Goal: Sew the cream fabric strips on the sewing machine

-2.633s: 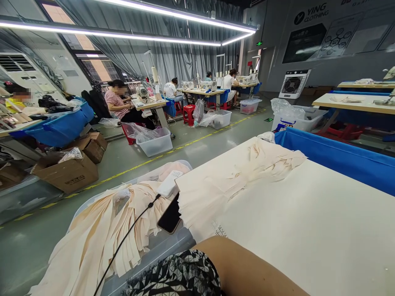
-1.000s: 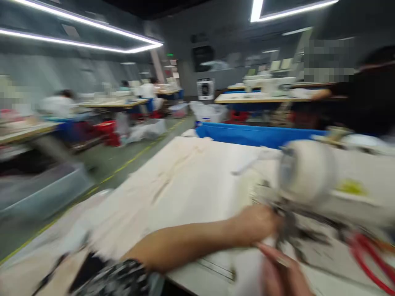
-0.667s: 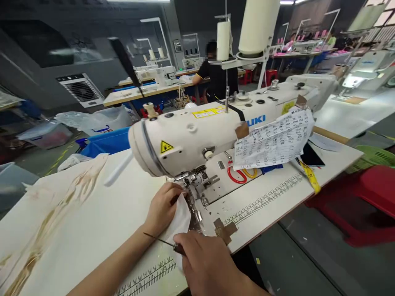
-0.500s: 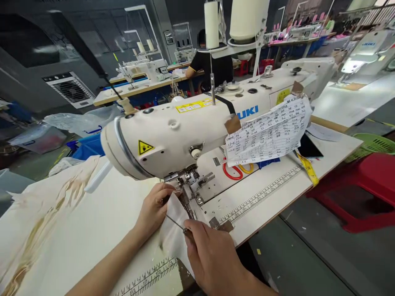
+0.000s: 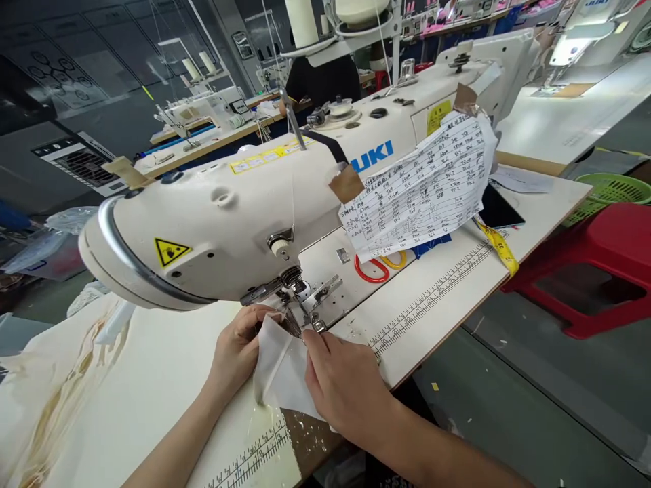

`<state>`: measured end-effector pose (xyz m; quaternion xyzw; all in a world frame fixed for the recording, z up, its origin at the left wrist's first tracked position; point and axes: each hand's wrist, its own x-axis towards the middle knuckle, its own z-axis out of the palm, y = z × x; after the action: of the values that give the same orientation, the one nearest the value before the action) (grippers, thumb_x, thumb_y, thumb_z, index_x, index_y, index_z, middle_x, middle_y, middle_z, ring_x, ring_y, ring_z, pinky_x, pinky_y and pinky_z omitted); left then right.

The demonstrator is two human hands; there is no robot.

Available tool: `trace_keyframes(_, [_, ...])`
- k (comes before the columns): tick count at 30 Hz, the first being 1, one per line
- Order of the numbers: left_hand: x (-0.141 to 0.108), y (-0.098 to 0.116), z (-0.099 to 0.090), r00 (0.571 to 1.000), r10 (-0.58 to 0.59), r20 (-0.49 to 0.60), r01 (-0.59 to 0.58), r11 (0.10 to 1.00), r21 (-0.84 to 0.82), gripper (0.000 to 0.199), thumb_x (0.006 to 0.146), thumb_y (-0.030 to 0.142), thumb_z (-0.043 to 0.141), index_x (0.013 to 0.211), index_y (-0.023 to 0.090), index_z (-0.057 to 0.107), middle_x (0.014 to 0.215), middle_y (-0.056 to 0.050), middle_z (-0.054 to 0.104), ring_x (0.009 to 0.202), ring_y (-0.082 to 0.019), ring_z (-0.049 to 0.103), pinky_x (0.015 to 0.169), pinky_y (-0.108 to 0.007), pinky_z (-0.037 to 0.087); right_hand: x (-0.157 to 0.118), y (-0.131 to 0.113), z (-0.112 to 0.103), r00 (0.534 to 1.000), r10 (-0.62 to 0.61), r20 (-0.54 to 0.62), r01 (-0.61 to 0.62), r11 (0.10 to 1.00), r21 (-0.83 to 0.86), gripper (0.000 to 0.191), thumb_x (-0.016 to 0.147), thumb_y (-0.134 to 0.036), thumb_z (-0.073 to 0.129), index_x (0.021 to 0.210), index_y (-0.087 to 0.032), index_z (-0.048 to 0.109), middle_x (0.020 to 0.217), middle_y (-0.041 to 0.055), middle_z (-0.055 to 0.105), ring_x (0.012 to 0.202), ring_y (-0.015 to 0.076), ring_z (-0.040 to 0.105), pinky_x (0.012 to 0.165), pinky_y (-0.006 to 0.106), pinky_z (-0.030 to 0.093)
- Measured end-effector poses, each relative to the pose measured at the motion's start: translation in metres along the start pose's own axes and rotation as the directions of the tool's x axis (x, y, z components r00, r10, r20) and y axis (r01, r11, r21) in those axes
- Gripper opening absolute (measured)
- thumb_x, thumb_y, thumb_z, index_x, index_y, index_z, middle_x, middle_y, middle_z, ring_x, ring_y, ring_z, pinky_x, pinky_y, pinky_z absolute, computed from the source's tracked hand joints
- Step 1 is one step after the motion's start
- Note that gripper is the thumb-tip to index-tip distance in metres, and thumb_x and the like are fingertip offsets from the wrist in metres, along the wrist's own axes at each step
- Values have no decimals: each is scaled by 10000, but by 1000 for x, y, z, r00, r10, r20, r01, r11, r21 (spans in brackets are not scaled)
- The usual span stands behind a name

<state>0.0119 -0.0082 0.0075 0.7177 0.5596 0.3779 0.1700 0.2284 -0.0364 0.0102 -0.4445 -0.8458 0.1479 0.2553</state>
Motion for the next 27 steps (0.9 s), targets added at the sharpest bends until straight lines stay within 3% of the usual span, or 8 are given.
trace_keyframes(16, [1,4,-1,998,-64,18,64,998,3,195,911,337,539,824,226,674,890,-41,688,871,-204,613,773,-323,501,2,1,0,1000,-15,6,15,1000,9,275,972,-135,438,1202,-147,587,897,55,723,700,213,702,538,313,425])
trace_keyframes(27, [2,4,-1,1000,-24,16,24,999,25,182,914,331,548,821,225,663,864,-33,673,852,-199,608,748,-309,491,3,1,3,999,-34,38,35,999,-40,279,1000,-130,422,1227,-137,583,915,78,724,729,226,710,551,315,442])
